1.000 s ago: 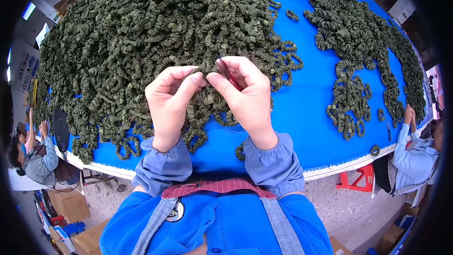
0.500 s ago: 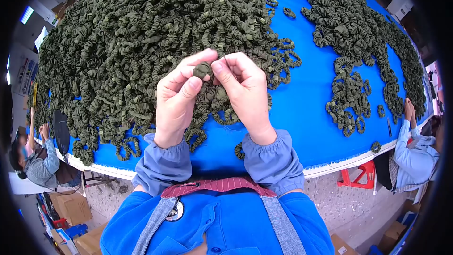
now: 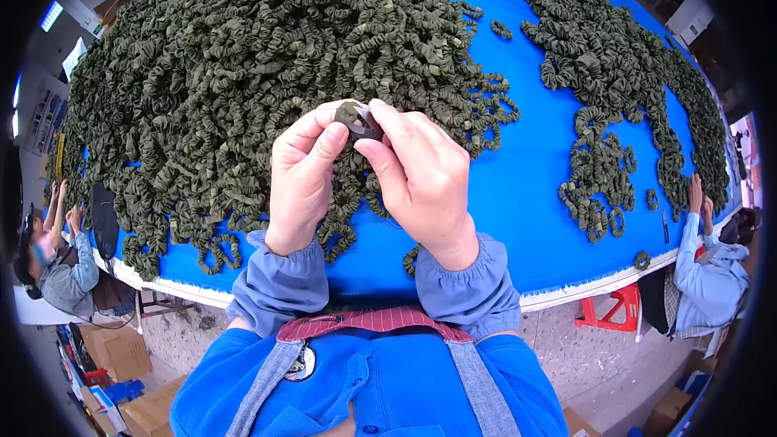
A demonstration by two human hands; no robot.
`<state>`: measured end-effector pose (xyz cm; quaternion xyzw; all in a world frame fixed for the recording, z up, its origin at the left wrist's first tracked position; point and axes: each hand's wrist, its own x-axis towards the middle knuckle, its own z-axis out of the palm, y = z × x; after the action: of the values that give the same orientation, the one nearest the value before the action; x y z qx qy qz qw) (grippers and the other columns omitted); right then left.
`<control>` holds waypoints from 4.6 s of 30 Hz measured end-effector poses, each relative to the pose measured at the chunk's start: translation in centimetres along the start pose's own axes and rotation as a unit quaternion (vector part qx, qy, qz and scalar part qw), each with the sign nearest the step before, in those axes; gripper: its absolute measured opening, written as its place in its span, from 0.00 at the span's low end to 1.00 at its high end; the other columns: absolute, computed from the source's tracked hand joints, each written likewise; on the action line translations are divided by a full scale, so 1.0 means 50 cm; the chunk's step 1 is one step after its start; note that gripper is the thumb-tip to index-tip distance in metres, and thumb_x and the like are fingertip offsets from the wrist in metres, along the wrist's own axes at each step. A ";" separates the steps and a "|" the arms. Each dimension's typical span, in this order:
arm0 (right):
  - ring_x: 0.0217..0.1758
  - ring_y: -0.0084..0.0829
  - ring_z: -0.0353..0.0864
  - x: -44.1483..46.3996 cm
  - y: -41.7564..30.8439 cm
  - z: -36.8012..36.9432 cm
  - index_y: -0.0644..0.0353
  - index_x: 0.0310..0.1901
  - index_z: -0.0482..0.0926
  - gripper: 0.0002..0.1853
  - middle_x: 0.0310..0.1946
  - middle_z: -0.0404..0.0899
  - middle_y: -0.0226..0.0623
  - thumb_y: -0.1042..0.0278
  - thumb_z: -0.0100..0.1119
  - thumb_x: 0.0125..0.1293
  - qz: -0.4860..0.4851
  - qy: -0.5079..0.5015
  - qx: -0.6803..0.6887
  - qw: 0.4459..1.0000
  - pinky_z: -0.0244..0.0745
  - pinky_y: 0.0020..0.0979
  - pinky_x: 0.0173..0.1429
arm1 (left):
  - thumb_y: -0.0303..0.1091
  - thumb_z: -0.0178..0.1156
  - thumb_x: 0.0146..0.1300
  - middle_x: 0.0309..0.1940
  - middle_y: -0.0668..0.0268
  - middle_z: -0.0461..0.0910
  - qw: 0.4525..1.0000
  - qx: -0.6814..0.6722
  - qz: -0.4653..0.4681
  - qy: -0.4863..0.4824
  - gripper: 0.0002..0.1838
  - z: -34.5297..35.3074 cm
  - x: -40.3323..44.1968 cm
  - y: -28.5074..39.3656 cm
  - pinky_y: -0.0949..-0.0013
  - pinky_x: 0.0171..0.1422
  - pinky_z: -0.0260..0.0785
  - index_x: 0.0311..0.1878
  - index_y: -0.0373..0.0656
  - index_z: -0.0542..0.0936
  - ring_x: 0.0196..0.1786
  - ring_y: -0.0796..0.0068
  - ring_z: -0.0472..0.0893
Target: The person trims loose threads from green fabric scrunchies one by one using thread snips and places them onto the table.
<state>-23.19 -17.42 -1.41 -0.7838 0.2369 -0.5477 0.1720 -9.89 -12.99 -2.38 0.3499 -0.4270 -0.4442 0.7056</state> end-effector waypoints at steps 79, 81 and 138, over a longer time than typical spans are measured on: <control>0.22 0.22 0.66 -0.002 0.014 -0.008 0.68 0.46 0.78 0.15 0.27 0.76 0.32 0.78 0.63 0.55 0.141 -0.024 0.159 0.977 0.62 0.21 0.26 | 0.26 0.59 0.62 0.48 0.60 0.77 0.991 0.128 0.048 0.001 0.04 -0.023 0.008 0.000 0.69 0.55 0.66 0.39 0.37 0.80 0.47 0.70 0.75; 0.23 0.23 0.67 -0.003 0.015 -0.009 0.69 0.49 0.78 0.18 0.27 0.76 0.34 0.77 0.64 0.56 0.087 -0.032 0.133 0.987 0.63 0.21 0.26 | 0.26 0.58 0.63 0.48 0.58 0.77 0.994 0.100 0.040 -0.005 0.05 -0.021 0.006 0.003 0.72 0.53 0.68 0.40 0.36 0.79 0.48 0.69 0.75; 0.27 0.25 0.75 -0.117 0.316 -0.382 0.66 0.40 0.78 0.15 0.28 0.79 0.35 0.63 0.64 0.57 0.342 0.236 -0.139 0.899 0.74 0.25 0.35 | 0.25 0.53 0.66 0.52 0.56 0.76 0.999 0.024 0.039 -0.003 0.10 -0.011 -0.006 0.010 0.66 0.65 0.65 0.49 0.37 0.78 0.55 0.66 0.75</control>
<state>-45.72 -27.46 -7.79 -0.5177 0.5978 -0.5858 0.1773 -9.29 -12.45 -2.26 0.3479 -0.4530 -0.4070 0.7128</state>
